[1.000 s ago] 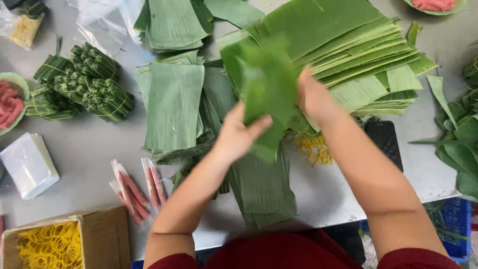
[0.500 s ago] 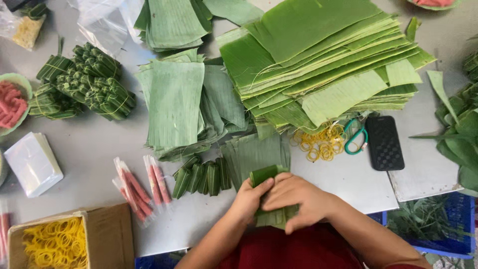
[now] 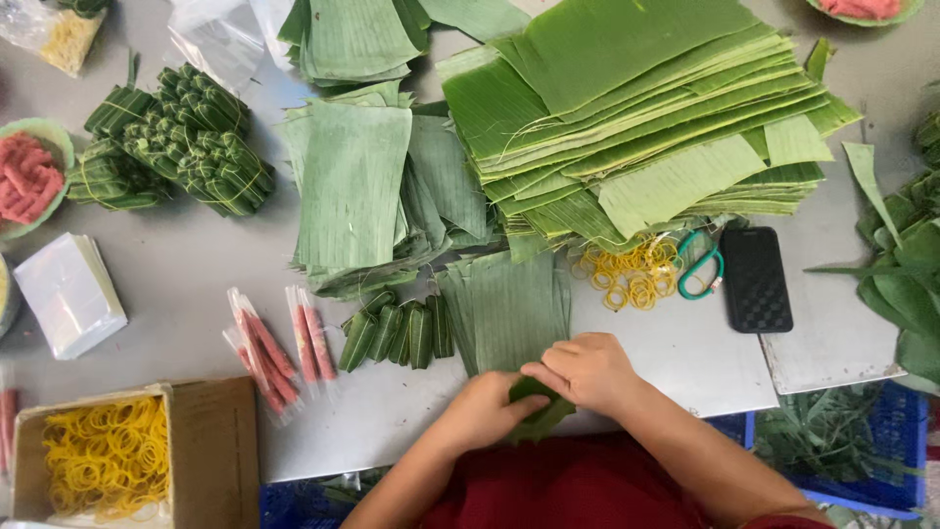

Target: The person takes a banana leaf, places a pink processed food item on it, and rolls the leaf to wrap the item, securing it with another small piece of leaf and a rubber band.

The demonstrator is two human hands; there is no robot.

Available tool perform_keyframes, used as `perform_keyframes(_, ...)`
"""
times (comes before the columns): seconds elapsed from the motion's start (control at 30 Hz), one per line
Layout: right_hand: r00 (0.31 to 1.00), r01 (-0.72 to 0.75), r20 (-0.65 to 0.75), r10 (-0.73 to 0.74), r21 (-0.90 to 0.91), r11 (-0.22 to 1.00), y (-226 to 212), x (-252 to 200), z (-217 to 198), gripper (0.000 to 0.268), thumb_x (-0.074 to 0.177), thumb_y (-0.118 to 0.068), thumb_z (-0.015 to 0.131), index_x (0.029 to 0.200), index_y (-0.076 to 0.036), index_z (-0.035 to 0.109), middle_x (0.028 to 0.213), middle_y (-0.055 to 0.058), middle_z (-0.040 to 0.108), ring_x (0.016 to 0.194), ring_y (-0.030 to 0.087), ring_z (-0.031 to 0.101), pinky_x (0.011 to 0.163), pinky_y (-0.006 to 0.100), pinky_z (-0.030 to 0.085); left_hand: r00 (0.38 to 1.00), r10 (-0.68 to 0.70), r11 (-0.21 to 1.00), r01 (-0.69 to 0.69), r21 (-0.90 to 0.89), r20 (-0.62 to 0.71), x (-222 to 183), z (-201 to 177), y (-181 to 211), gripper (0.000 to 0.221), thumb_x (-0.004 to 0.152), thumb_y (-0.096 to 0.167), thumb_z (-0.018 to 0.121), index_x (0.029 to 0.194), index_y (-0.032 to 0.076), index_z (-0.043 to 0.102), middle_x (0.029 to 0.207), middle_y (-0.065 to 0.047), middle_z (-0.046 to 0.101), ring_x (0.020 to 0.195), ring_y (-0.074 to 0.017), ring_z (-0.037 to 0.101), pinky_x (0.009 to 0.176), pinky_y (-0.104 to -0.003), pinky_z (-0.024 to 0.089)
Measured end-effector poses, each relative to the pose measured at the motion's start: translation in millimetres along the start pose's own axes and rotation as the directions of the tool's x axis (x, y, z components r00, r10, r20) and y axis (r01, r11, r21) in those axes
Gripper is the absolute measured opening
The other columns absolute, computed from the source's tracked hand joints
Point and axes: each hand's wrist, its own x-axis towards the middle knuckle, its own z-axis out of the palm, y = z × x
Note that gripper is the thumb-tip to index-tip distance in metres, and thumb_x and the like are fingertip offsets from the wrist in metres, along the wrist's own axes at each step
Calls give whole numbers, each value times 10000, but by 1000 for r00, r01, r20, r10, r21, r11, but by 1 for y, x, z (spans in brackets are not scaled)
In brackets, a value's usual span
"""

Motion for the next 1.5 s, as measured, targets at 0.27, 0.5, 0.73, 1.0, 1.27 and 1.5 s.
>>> perform_keyframes(0.27,971,-91,-155,183,466,880,-21,-3,-6,249,911,-99,698,1154,-51,726,1087,94,744,974,297,729,851,383,572,786,320,944,-217,250,-529,-16,-16,-6,242,898,236,733,1081,78,733,1023,-143,771,885,-306,758,753,-386,594)
perform_keyframes(0.5,967,236,-113,-230,39,971,-17,4,33,437,769,-43,720,1203,-90,746,1178,41,671,1093,274,626,903,386,540,220,86,471,850,234,-972,-96,-147,-84,229,997,283,703,1163,136,760,1072,-140,709,865,-333,715,670,-445,577)
perform_keyframes(0.73,996,57,68,-65,107,993,-23,-1,43,452,779,-111,735,1231,-127,721,1178,26,688,1083,269,628,888,396,535,180,-114,346,929,130,-977,-103,-178,-166,352,959,399,693,1020,54,730,1041,-164,682,833,-368,719,651,-487,583)
perform_keyframes(1.0,987,-29,162,4,156,987,-26,5,33,387,872,-252,743,1240,-134,708,1217,32,685,1110,271,635,886,382,538,116,-151,357,932,55,-982,-95,-190,-138,403,971,443,689,975,42,725,980,-162,718,839,-385,711,664,-505,574)
perform_keyframes(1.27,970,-164,227,91,328,930,-12,9,28,509,998,-412,583,1384,-84,631,1262,100,688,1161,319,623,950,421,506,581,-79,887,-330,-324,-810,-63,-110,-39,276,968,152,711,1223,79,632,1015,-37,692,897,-125,705,823,-295,595)
perform_keyframes(1.5,843,-534,412,347,561,633,12,-13,37,410,1006,-384,582,1276,-105,715,935,59,699,858,184,653,773,323,540,939,-192,261,-232,-937,-286,3,-1,-55,271,1000,249,581,1216,87,605,1261,-133,716,1065,-241,714,914,-390,581)
